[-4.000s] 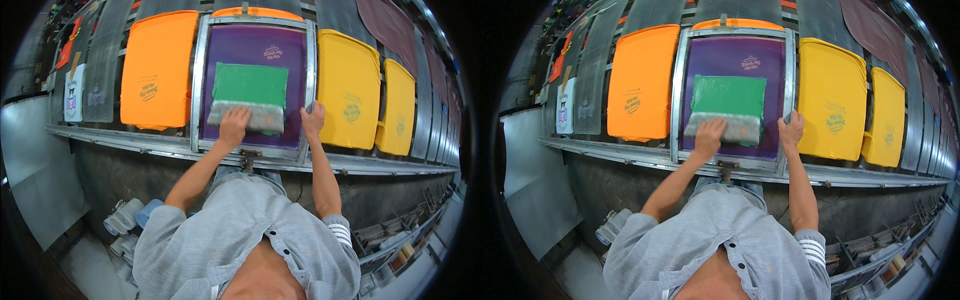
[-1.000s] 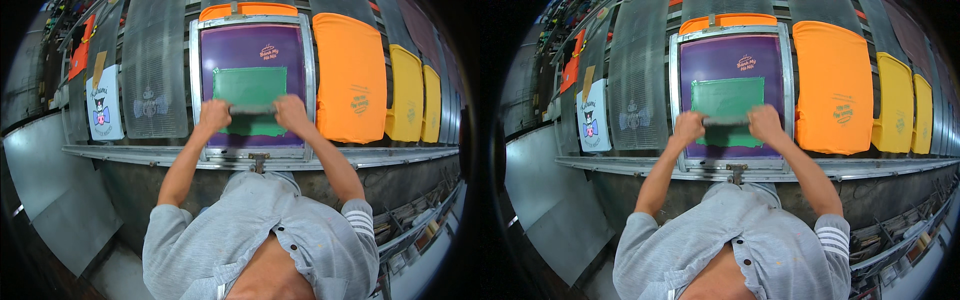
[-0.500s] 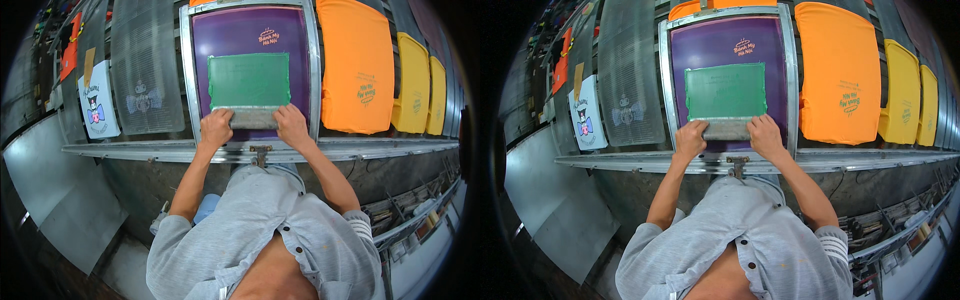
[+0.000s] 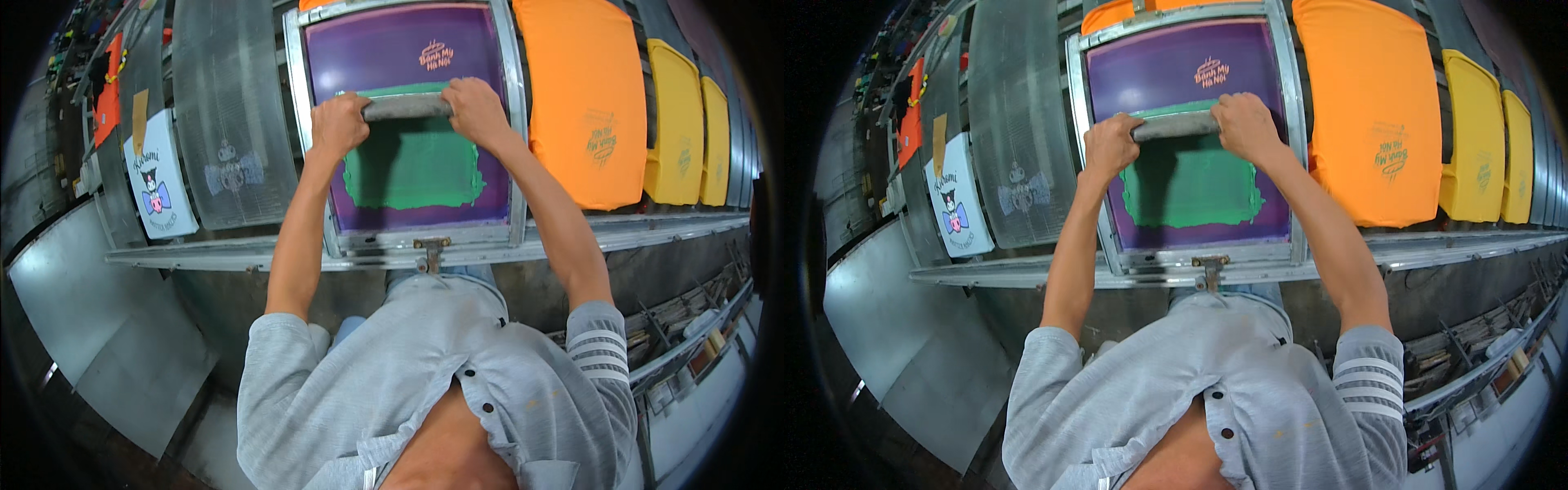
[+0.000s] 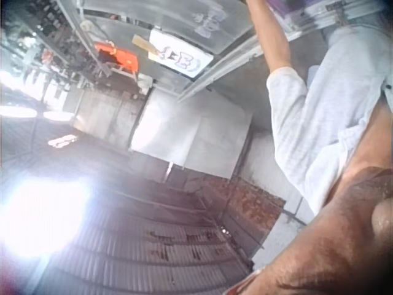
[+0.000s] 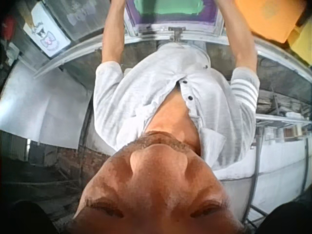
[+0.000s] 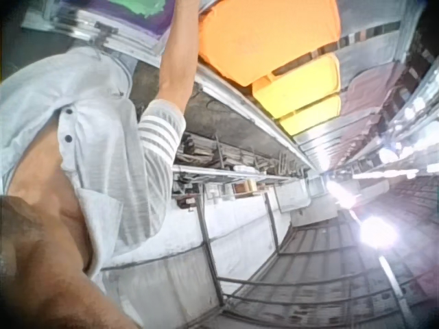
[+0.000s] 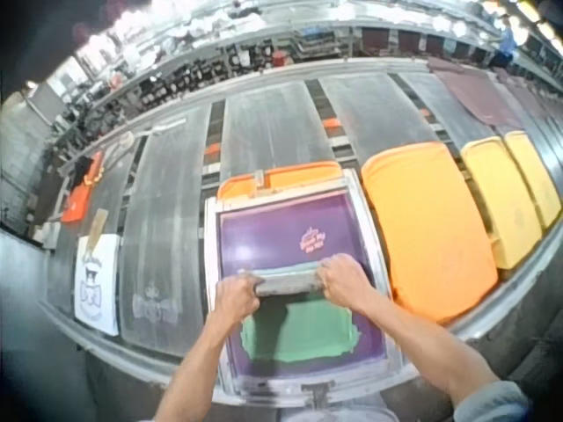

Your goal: The person uses a squeegee to apply green ink onto a screen printing frame placed over a t-shirt. They then use a heat gun to dry the printed design on several yellow and orange t-shirts laid out on a metal rack.

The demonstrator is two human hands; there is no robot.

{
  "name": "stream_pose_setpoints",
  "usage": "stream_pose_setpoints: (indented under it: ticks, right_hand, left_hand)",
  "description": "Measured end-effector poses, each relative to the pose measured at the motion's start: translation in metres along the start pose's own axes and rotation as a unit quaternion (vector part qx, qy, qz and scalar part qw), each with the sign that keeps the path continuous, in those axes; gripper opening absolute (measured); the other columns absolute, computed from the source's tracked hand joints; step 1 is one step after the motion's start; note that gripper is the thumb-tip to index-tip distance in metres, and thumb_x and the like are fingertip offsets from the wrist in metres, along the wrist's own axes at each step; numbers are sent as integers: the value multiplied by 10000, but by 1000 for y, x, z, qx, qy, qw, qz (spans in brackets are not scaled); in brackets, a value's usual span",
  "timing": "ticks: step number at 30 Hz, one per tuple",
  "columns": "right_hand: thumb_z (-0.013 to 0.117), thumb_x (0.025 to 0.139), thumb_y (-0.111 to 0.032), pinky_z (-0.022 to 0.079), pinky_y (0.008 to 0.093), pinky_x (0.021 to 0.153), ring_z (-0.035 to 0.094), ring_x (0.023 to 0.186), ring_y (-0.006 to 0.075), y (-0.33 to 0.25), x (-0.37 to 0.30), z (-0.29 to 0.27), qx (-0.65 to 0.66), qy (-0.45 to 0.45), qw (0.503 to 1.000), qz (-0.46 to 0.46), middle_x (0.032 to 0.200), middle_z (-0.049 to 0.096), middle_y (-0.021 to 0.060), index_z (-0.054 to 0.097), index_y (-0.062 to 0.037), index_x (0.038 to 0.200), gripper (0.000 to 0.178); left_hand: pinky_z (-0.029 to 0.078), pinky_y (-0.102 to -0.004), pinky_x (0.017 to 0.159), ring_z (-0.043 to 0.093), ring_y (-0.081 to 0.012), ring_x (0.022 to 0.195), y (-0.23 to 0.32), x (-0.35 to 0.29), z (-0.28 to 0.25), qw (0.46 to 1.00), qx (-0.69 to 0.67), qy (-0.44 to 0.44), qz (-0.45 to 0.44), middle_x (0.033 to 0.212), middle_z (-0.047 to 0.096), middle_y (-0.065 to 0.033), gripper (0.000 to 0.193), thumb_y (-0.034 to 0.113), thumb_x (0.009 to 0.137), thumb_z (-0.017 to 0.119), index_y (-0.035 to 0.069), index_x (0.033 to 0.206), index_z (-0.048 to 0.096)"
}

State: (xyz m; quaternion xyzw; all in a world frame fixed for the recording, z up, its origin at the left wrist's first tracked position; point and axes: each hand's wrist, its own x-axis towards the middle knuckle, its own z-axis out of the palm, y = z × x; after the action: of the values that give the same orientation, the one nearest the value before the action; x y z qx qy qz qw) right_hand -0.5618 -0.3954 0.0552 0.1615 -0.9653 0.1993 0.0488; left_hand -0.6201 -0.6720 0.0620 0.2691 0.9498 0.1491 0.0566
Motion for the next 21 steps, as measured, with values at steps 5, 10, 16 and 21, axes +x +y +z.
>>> stream_pose_setpoints:
  ticks: [5, 10, 16, 21]
  right_hand:
    - [656, 745, -33, 477, 439, 879, 596, 918, 303, -64, -103, 0, 57, -44, 997, 31, 862, 575, 112, 626, -62, 803, 72]
    - [723, 805, -215, 432, 487, 1077, 613, 1047, 316, -90, -139, -14, 66, -98, 991, 57, 1029, 643, 143, 680, -28, 1009, 280]
    - [786, 829, -424, 485, 444, 968, 591, 1139, 386, -21, -132, -22, 190, 65, 940, 274, 1194, 634, 226, 640, 46, 1245, 645]
    - [802, 821, -317, 470, 458, 944, 541, 1081, 392, -8, -173, 9, -24, 62, 928, 366, 1120, 560, 217, 566, 60, 1303, 656]
  left_hand:
    - [567, -440, 680, 703, -314, 838, 42, -111, 12, 999, -39, 14, -1, 890, 709, -90, 277, 25, 689, 663, 101, 943, 742]
    - [557, -431, 815, 695, -307, 924, 63, -146, 1, 999, -17, -28, -11, 925, 719, -98, 294, 30, 672, 695, 80, 958, 734]
    - [507, -441, 897, 680, -319, 984, 88, -112, 2, 998, -10, -52, 21, 953, 721, -113, 297, 45, 691, 699, 63, 985, 739]
    - [544, -471, 812, 702, -359, 911, 96, -137, 17, 996, -65, -62, 2, 965, 739, -144, 363, -1, 679, 639, 81, 1007, 769]
